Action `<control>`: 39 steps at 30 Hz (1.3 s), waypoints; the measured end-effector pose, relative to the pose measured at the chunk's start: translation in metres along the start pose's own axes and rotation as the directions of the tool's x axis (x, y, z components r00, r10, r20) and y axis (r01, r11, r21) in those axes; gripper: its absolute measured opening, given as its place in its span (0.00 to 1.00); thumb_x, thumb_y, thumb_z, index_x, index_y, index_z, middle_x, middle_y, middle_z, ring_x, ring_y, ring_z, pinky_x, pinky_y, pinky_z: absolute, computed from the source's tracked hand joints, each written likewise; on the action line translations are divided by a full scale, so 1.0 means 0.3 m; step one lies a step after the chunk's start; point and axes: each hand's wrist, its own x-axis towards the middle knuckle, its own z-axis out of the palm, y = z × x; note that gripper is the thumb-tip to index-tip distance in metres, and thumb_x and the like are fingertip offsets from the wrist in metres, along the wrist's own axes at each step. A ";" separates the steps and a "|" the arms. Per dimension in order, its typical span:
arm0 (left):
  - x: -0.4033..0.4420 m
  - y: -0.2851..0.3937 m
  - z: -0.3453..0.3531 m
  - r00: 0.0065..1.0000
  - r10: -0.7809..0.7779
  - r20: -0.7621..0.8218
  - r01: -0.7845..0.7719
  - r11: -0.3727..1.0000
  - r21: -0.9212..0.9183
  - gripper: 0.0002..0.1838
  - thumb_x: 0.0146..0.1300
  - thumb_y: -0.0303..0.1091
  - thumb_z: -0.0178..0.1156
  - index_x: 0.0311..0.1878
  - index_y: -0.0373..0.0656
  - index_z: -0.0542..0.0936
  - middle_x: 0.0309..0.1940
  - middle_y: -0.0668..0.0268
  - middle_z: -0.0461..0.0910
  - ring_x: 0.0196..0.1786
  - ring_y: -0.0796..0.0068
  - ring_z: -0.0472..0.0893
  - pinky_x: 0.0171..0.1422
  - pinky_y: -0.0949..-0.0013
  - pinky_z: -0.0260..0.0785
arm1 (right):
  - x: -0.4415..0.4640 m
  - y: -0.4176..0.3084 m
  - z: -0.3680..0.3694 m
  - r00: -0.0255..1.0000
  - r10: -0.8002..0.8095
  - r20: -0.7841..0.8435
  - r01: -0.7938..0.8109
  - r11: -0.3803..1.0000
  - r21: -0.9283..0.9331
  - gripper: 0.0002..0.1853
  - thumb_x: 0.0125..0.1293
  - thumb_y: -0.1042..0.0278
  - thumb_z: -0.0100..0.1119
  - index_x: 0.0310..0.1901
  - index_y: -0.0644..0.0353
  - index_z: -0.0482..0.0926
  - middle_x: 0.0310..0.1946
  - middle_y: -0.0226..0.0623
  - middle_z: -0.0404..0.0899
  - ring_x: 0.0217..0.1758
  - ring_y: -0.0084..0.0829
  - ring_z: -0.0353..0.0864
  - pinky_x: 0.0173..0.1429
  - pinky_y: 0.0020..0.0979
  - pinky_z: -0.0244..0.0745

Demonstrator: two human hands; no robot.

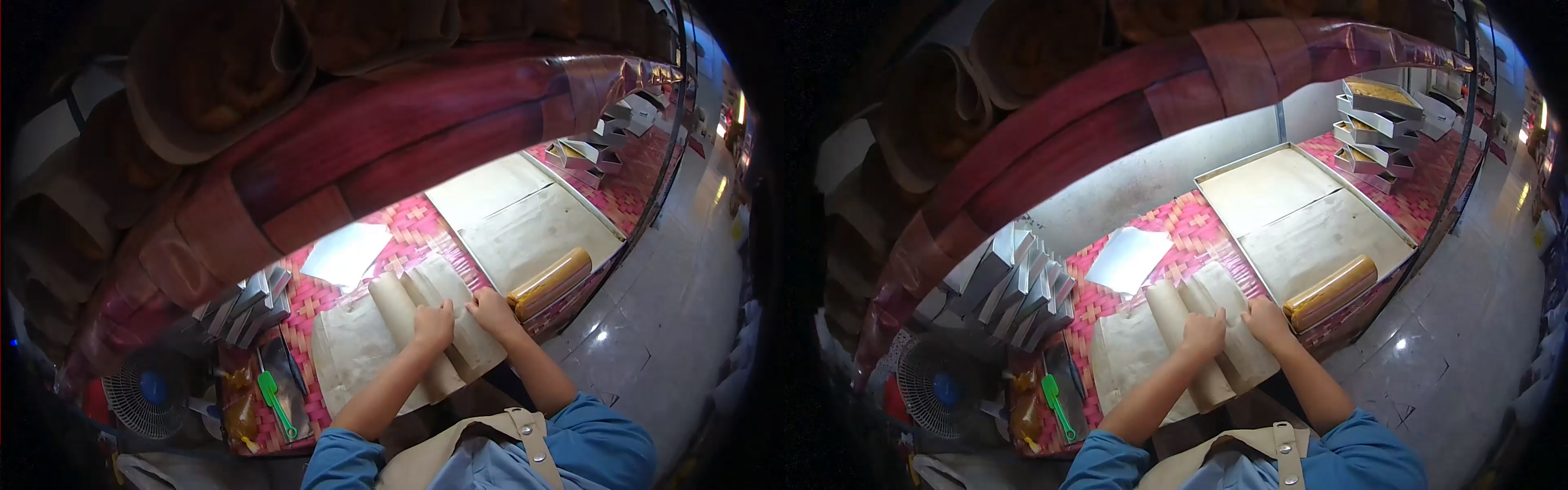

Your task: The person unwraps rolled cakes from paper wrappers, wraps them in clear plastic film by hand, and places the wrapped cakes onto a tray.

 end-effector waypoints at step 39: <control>-0.759 -0.249 0.121 0.835 -0.392 -0.386 0.294 0.911 -0.290 0.16 0.55 0.29 0.53 0.47 0.37 0.75 0.48 0.60 0.73 0.54 0.62 0.70 0.61 0.63 0.61 | 0.048 -0.058 -0.025 0.978 -0.071 0.194 0.099 0.985 -0.142 0.15 0.48 0.70 0.64 0.34 0.71 0.75 0.34 0.53 0.77 0.40 0.49 0.76 0.45 0.39 0.71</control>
